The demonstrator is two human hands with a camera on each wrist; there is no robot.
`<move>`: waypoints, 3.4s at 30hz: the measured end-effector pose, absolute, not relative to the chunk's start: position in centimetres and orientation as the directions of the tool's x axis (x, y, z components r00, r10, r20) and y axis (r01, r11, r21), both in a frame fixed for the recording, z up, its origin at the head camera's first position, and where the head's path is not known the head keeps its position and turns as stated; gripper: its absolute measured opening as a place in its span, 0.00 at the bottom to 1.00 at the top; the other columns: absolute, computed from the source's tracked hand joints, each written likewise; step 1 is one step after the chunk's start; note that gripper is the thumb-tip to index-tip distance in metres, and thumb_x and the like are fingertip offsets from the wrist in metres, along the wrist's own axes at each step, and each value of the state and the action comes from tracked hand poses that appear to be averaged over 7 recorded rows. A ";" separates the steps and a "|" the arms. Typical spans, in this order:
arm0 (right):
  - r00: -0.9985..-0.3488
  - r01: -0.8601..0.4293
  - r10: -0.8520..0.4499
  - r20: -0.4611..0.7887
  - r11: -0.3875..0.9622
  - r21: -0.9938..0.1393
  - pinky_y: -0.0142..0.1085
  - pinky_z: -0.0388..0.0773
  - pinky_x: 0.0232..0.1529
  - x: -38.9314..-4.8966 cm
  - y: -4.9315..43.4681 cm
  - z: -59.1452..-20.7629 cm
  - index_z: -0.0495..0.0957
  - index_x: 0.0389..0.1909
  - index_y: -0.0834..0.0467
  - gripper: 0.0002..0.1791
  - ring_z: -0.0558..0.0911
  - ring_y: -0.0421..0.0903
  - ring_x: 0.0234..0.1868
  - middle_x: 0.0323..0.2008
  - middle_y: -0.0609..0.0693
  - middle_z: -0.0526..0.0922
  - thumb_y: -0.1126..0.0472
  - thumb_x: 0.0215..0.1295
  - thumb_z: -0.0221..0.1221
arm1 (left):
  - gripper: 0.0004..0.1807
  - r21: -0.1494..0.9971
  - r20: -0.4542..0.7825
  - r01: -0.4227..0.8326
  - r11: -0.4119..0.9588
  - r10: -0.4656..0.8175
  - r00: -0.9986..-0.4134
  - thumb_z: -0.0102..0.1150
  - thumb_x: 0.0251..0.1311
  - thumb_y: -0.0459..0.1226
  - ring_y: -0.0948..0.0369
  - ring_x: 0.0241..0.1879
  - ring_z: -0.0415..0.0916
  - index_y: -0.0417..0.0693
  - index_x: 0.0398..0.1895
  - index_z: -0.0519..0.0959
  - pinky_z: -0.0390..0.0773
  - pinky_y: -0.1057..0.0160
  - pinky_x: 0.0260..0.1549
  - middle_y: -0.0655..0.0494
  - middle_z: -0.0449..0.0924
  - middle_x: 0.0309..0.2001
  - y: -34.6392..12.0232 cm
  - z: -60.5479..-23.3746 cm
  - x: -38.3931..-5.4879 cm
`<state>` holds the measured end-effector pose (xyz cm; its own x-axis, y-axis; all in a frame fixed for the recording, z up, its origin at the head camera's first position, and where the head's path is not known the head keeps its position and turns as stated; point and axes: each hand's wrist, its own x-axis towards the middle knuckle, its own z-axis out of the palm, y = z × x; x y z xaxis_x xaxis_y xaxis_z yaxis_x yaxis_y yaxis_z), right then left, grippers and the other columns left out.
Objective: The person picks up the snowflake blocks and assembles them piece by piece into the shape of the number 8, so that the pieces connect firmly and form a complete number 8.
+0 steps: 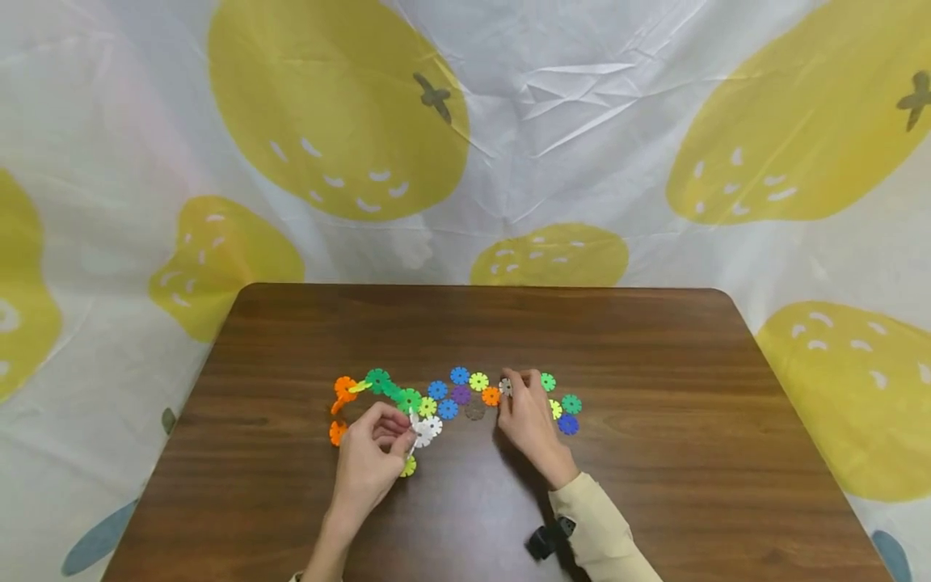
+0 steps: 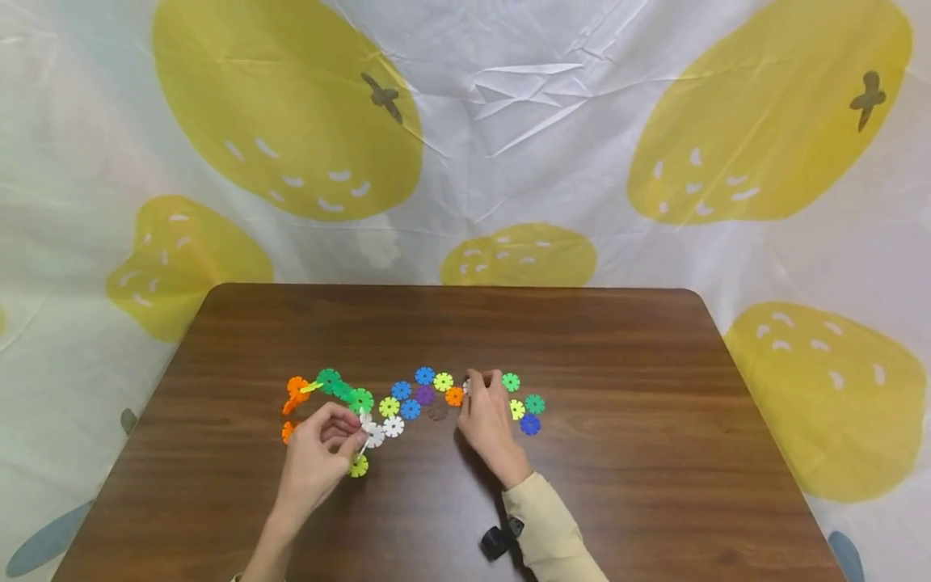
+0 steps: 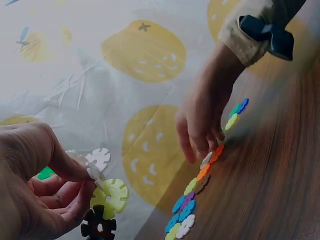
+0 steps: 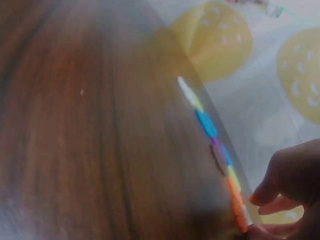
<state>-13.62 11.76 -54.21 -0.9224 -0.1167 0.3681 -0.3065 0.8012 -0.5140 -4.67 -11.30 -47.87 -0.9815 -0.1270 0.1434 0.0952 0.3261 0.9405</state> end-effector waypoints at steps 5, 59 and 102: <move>-0.929 -0.287 -0.112 0.352 0.818 -0.499 0.48 0.83 0.37 -14.0 12.0 -54.8 0.81 0.48 0.71 0.15 0.80 0.59 0.37 0.43 0.66 0.75 0.71 0.59 0.65 | 0.09 0.946 0.151 0.107 0.305 -0.123 -0.981 0.68 0.52 0.21 0.63 0.30 0.82 0.38 0.33 0.80 0.85 0.71 0.35 0.47 0.83 0.32 -11.3 -47.9 -4.6; -0.920 -0.325 -0.276 0.279 0.139 -0.935 0.30 0.85 0.37 -10.5 11.3 -45.7 0.84 0.44 0.62 0.09 0.86 0.40 0.34 0.36 0.61 0.88 0.68 0.64 0.67 | 0.11 0.993 0.115 0.118 -0.022 -0.113 -0.987 0.70 0.49 0.20 0.66 0.27 0.80 0.26 0.33 0.76 0.84 0.72 0.32 0.39 0.81 0.29 -8.5 -47.3 -6.3; -0.754 -0.485 -0.459 0.470 -0.095 -0.870 0.30 0.83 0.44 -9.8 10.3 -47.0 0.85 0.42 0.70 0.07 0.82 0.39 0.46 0.41 0.62 0.84 0.73 0.70 0.58 | 0.20 0.926 -0.122 -0.103 -0.363 -0.029 -0.992 0.57 0.48 0.15 0.64 0.23 0.75 0.44 0.24 0.60 0.77 0.74 0.26 0.57 0.75 0.20 -7.7 -46.3 -5.3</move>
<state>-9.81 10.32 -46.97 -0.7535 -0.4593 0.4703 -0.4846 -0.0953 -0.8695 -5.35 -7.74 -46.33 -0.9922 -0.0293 -0.1216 -0.1028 -0.3626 0.9263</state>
